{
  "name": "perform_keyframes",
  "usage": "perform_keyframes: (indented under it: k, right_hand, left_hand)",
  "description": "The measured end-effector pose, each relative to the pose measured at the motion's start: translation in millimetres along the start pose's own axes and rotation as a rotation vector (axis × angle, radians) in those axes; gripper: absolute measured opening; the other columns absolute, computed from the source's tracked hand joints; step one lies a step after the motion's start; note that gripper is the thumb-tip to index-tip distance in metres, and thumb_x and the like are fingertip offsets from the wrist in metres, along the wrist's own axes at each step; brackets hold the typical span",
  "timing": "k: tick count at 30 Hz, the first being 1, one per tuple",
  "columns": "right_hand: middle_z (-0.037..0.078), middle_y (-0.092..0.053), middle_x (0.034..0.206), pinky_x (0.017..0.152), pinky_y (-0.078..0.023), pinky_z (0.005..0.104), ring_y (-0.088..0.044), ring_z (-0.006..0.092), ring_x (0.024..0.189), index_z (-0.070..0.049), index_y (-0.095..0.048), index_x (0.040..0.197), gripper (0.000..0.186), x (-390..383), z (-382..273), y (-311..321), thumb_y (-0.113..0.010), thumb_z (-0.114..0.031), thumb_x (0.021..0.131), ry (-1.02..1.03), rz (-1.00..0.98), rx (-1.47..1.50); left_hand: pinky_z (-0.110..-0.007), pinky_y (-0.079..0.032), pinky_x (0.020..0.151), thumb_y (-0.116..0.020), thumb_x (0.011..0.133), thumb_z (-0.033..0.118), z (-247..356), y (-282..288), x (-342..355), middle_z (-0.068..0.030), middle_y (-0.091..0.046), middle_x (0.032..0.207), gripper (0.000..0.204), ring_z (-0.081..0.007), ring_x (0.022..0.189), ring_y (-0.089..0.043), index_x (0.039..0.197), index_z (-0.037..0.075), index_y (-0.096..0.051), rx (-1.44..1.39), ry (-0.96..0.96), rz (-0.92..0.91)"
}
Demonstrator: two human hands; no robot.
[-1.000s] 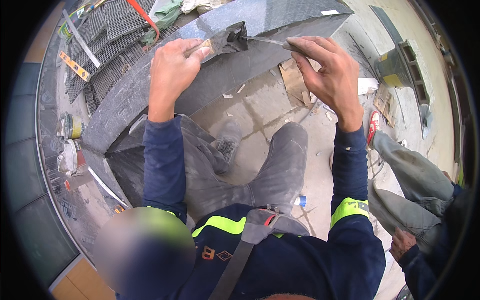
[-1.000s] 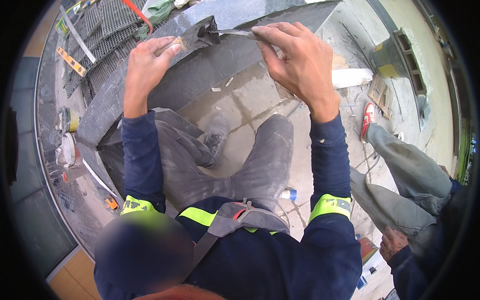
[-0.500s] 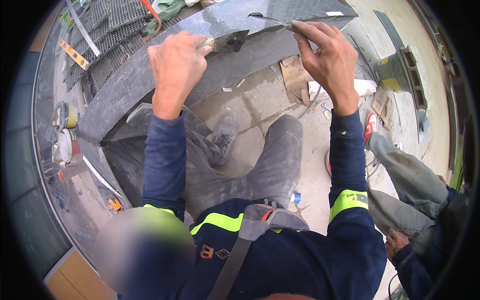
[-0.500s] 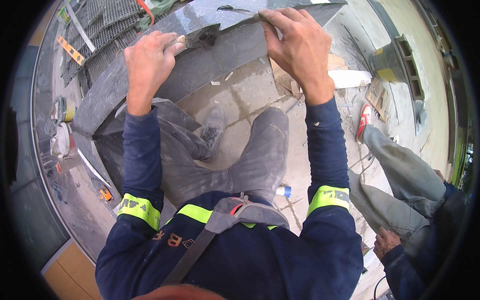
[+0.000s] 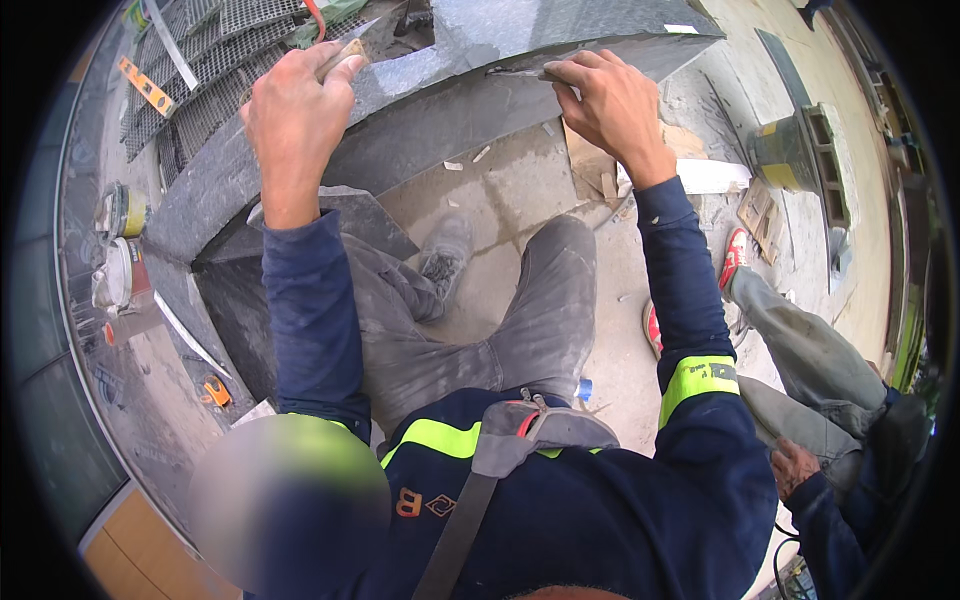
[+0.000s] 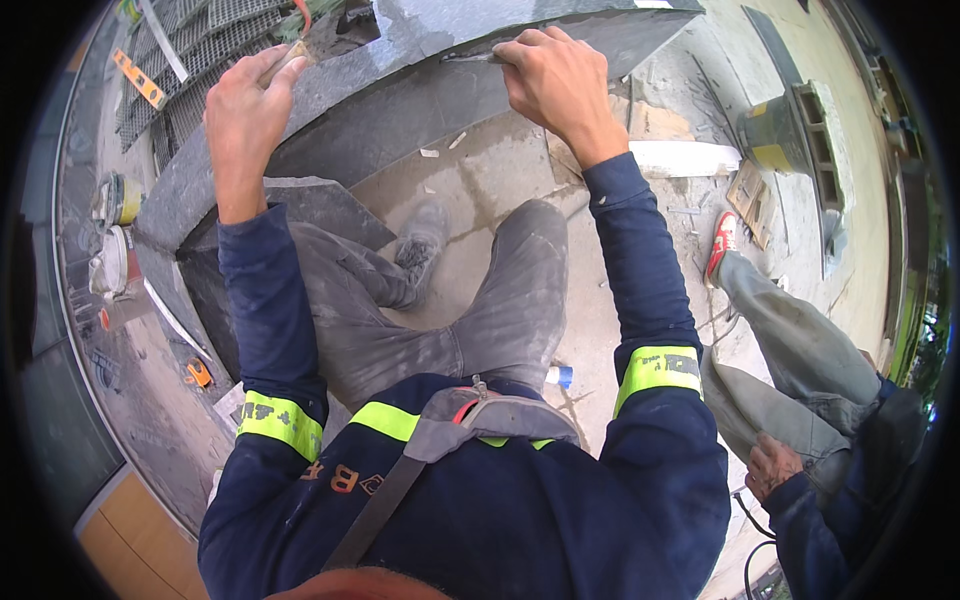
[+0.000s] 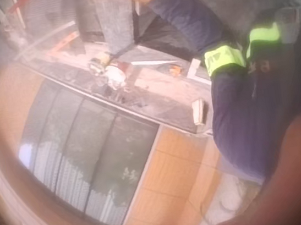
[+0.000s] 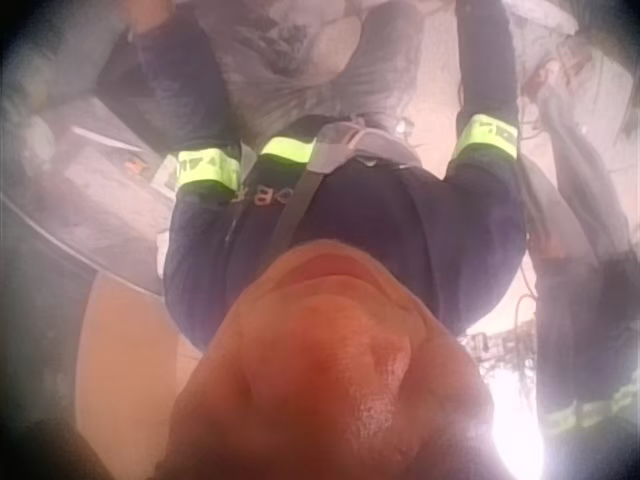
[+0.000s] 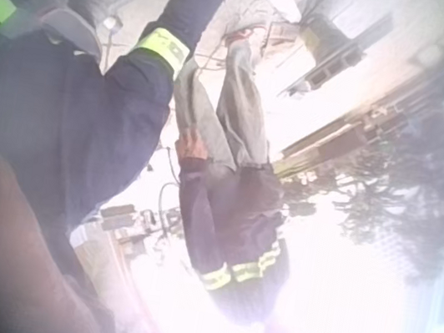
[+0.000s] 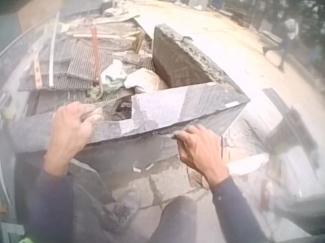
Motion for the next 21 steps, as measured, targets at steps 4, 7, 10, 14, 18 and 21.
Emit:
perform_keyframes:
  k: [4,7,10,14,18,21]
  right_hand:
    - [-0.002,-0.076,0.09,0.072,-0.058,0.0378,-0.072,0.0222,0.087,-0.019,-0.083,0.096,0.016,10.3,0.6,-5.9,-0.072,-0.019,0.085,0.049,0.027,-0.011]
    - [0.0,-0.076,0.089,0.072,-0.059,0.0381,-0.072,0.0227,0.085,-0.02,-0.084,0.098,0.018,17.6,2.0,-8.1,-0.071,-0.019,0.085,0.073,-0.003,-0.047]
    - [-0.001,-0.078,0.096,0.076,-0.06,0.0368,-0.073,0.0223,0.091,-0.021,-0.084,0.104,0.017,25.7,1.9,-9.7,-0.072,-0.022,0.091,0.085,-0.113,-0.095]
    - [-0.001,-0.079,0.096,0.077,-0.06,0.0359,-0.074,0.022,0.092,-0.024,-0.085,0.104,0.018,38.3,-0.2,1.4,-0.072,-0.022,0.091,0.111,-0.14,-0.116]
    - [0.0,-0.08,0.098,0.077,-0.061,0.036,-0.075,0.0229,0.092,-0.026,-0.085,0.106,0.019,41.2,11.4,5.3,-0.072,-0.024,0.092,0.091,-0.146,-0.077]
    - [0.001,-0.08,0.099,0.078,-0.061,0.0362,-0.075,0.0235,0.091,-0.026,-0.084,0.108,0.02,42.8,13.3,14.2,-0.072,-0.025,0.093,0.046,-0.175,-0.056]
  left_hand:
    - [-0.044,-0.056,0.091,-0.078,0.09,0.035,-4.2,-2.8,-0.8,-0.0125,-0.08,0.103,0.033,-0.0324,0.099,-0.077,0.115,0.014,-0.082,-0.01,-0.024,0.017]
    - [-0.044,-0.057,0.09,-0.078,0.09,0.034,-3.7,-2.6,-0.2,-0.0109,-0.081,0.102,0.031,-0.0312,0.096,-0.077,0.114,0.014,-0.083,-0.015,-0.029,0.027]
    - [-0.042,-0.057,0.088,-0.079,0.09,0.035,-4.3,-2.9,0.4,-0.0147,-0.08,0.102,0.035,-0.033,0.097,-0.077,0.116,0.012,-0.082,-0.02,-0.042,0.02]
    - [-0.041,-0.057,0.087,-0.079,0.091,0.035,-5.2,-4.1,2.7,-0.0167,-0.079,0.101,0.036,-0.0343,0.096,-0.076,0.117,0.01,-0.081,-0.037,-0.065,0.02]
    - [-0.041,-0.057,0.088,-0.079,0.09,0.035,-5.1,-5.8,3.5,-0.0174,-0.079,0.101,0.036,-0.0352,0.097,-0.076,0.117,0.01,-0.081,-0.045,-0.046,0.003]
    - [-0.041,-0.057,0.088,-0.079,0.09,0.035,-5.0,-5.4,3.1,-0.0179,-0.079,0.102,0.036,-0.0355,0.098,-0.076,0.117,0.011,-0.081,-0.045,-0.043,0.0]
Point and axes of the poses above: each hand's wrist, its own x-axis towards the middle knuckle, its own y-axis out of the back of the hand, z = x × y, the point moved 3 cm from there along x, towards the middle knuckle
